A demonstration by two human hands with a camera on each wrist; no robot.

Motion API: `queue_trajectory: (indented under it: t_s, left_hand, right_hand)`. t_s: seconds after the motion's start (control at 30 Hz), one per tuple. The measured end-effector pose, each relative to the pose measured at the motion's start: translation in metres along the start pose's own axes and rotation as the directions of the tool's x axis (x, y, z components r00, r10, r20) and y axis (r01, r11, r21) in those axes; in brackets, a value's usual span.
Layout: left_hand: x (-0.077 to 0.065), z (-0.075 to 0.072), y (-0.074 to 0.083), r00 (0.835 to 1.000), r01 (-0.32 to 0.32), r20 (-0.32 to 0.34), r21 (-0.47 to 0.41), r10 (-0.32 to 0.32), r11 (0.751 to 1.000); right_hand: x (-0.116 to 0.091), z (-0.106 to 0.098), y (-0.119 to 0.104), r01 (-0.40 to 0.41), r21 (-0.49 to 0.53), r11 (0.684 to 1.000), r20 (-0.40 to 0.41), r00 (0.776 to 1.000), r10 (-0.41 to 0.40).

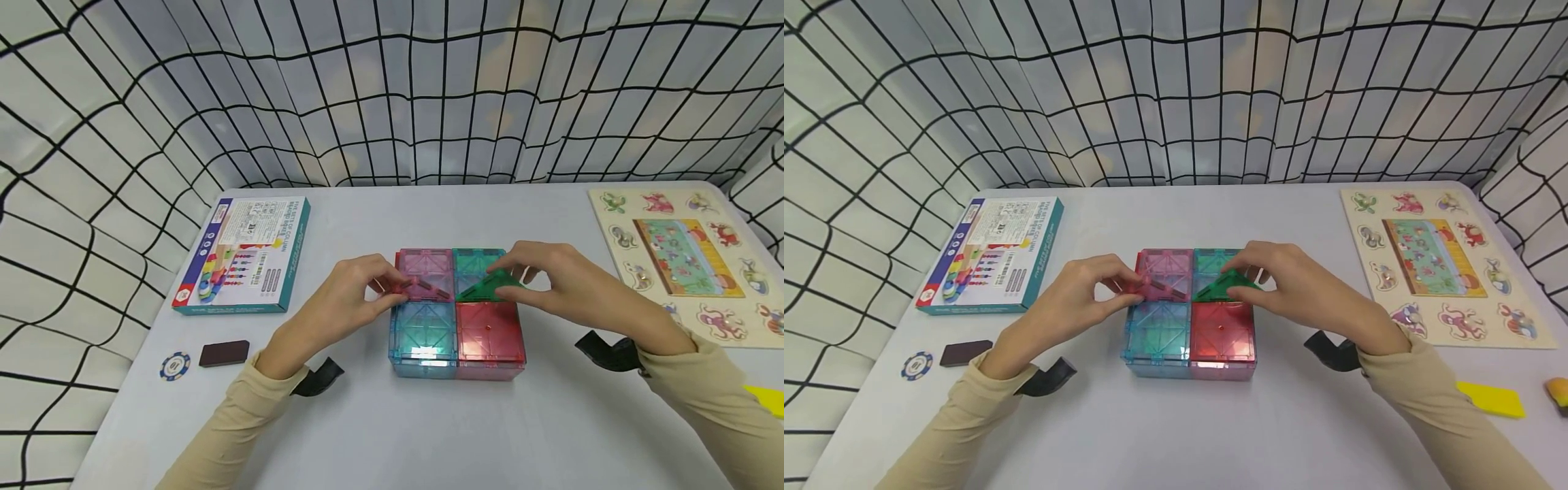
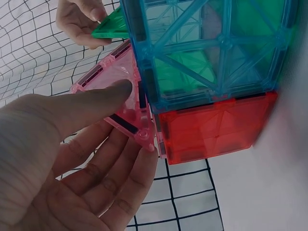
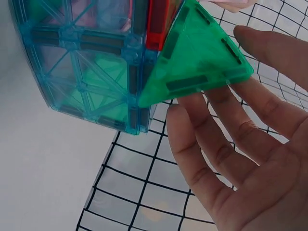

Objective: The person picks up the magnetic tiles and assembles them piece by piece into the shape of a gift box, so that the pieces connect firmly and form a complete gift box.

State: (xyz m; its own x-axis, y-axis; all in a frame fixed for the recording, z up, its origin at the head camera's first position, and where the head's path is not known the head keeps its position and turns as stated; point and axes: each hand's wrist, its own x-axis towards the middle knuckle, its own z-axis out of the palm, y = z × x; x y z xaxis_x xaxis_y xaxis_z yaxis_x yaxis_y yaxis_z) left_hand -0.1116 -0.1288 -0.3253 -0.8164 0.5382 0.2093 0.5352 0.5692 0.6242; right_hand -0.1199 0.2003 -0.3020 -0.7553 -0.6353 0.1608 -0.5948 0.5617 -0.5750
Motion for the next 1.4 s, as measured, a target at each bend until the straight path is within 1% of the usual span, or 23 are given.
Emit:
queue_trajectory:
  t_s: [0.13,0.3,0.37,0.67,0.77,1.0,1.17,1.23,1.4]
  left_hand:
    - [-0.003,-0.001,-0.002,1.0,-0.01,-0.008,-0.005,0.01,1.0]
    - [-0.004,-0.003,-0.002,1.0,-0.019,-0.018,-0.011,0.019,1.0]
    - [-0.004,-0.003,-0.002,1.0,-0.022,-0.018,-0.01,0.021,1.0]
    - [-0.003,-0.001,-0.005,1.0,-0.029,-0.011,-0.009,0.029,1.0]
    - [-0.003,-0.001,-0.006,0.999,-0.032,-0.011,-0.015,0.032,0.999]
    - [-0.002,0.0,-0.005,1.0,-0.02,-0.01,-0.018,0.02,1.0]
    - [0.0,0.0,-0.004,1.0,-0.021,-0.01,-0.028,0.021,0.999]
    - [0.0,0.0,-0.003,1.0,-0.022,-0.008,-0.026,0.021,0.999]
    - [0.0,0.001,-0.004,1.0,-0.009,-0.001,-0.02,0.009,1.0]
  right_hand:
    - [-0.004,-0.001,0.002,0.021,0.003,1.0,-0.021,1.0,-0.021]
    - [-0.006,0.003,0.005,0.092,-0.001,0.996,-0.022,0.995,-0.092]
    - [-0.007,0.004,0.005,0.105,-0.011,0.994,-0.023,0.994,-0.106]
    - [-0.01,0.005,0.008,0.121,-0.018,0.992,-0.017,0.992,-0.122]
    - [-0.01,0.006,0.009,0.114,-0.021,0.993,-0.015,0.993,-0.114]
    - [-0.007,0.006,0.008,0.068,-0.045,0.997,-0.018,0.997,-0.069]
    - [-0.007,0.007,0.01,0.074,-0.051,0.996,-0.03,0.997,-0.076]
    - [-0.006,0.007,0.01,0.075,-0.051,0.996,-0.023,0.997,-0.076]
    - [-0.006,0.006,0.011,0.025,-0.028,0.999,0.004,1.0,-0.025]
